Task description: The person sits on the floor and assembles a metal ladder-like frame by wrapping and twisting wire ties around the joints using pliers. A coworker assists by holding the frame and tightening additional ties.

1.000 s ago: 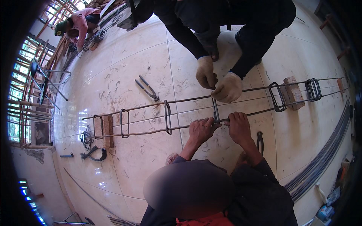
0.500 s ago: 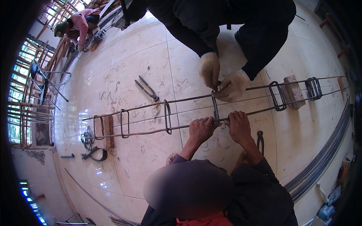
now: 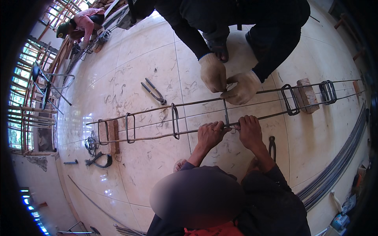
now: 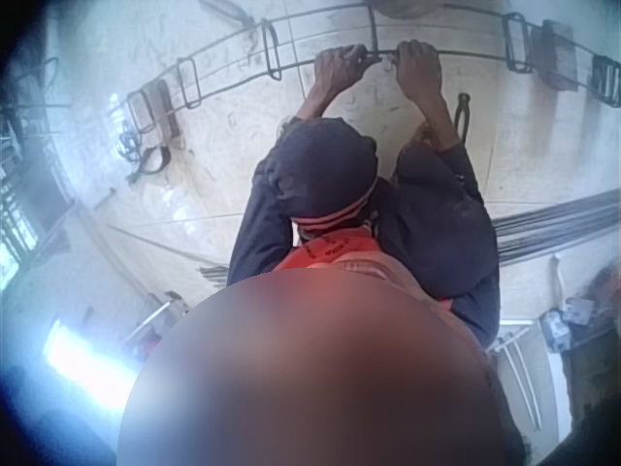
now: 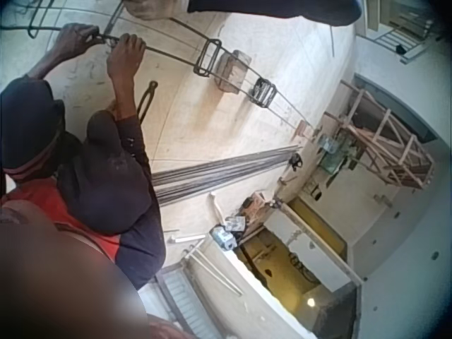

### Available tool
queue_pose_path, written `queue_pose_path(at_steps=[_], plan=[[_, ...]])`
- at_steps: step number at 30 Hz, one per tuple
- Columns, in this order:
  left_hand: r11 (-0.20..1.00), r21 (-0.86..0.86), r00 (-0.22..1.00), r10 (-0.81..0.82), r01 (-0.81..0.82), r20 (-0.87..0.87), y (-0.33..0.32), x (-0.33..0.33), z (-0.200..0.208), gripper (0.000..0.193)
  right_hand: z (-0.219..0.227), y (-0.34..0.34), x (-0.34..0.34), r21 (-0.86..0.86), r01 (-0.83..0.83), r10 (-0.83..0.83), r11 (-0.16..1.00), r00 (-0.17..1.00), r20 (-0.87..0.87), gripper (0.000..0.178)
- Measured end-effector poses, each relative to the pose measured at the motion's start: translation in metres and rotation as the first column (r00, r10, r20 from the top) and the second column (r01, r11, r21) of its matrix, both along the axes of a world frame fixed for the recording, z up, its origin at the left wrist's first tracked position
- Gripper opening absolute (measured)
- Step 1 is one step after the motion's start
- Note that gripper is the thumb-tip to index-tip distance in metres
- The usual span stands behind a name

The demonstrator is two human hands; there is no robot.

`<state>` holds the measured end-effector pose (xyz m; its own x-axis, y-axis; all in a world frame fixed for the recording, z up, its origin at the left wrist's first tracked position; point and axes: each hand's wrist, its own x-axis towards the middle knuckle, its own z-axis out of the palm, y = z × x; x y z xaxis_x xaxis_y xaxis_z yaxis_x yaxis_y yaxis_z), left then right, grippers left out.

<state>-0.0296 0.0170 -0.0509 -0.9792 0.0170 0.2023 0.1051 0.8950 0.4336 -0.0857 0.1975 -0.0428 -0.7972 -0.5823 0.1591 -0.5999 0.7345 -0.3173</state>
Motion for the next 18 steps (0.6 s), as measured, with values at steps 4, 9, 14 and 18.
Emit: queue_pose_path(at_steps=[4, 9, 14, 18], plan=[[1.0, 0.003, 1.0, -0.003, 0.003, -0.01, -0.0009, 0.0001, 0.0011, 0.039, 0.0027, -0.0005, 0.0001, -0.003, -0.001, 0.001, 1.0, 1.0, 0.013, 0.019], [1.0, 0.012, 1.0, 0.002, -0.002, 0.012, -0.0009, 0.0002, 0.0013, 0.038, -0.0002, 0.0001, 0.0, -0.005, 0.002, -0.002, 1.0, 1.0, 0.017, 0.02], [1.0, 0.025, 1.0, -0.001, 0.001, -0.002, -0.0007, 0.0005, 0.0028, 0.037, 0.0021, -0.0001, 0.0, 0.01, 0.002, -0.002, 1.0, 1.0, 0.027, 0.021], [0.999, 0.04, 1.0, 0.01, -0.011, 0.02, -0.0004, 0.0001, 0.0017, 0.035, 0.001, -0.0003, -0.0003, 0.006, 0.004, -0.004, 1.0, 1.0, 0.012, 0.022]])
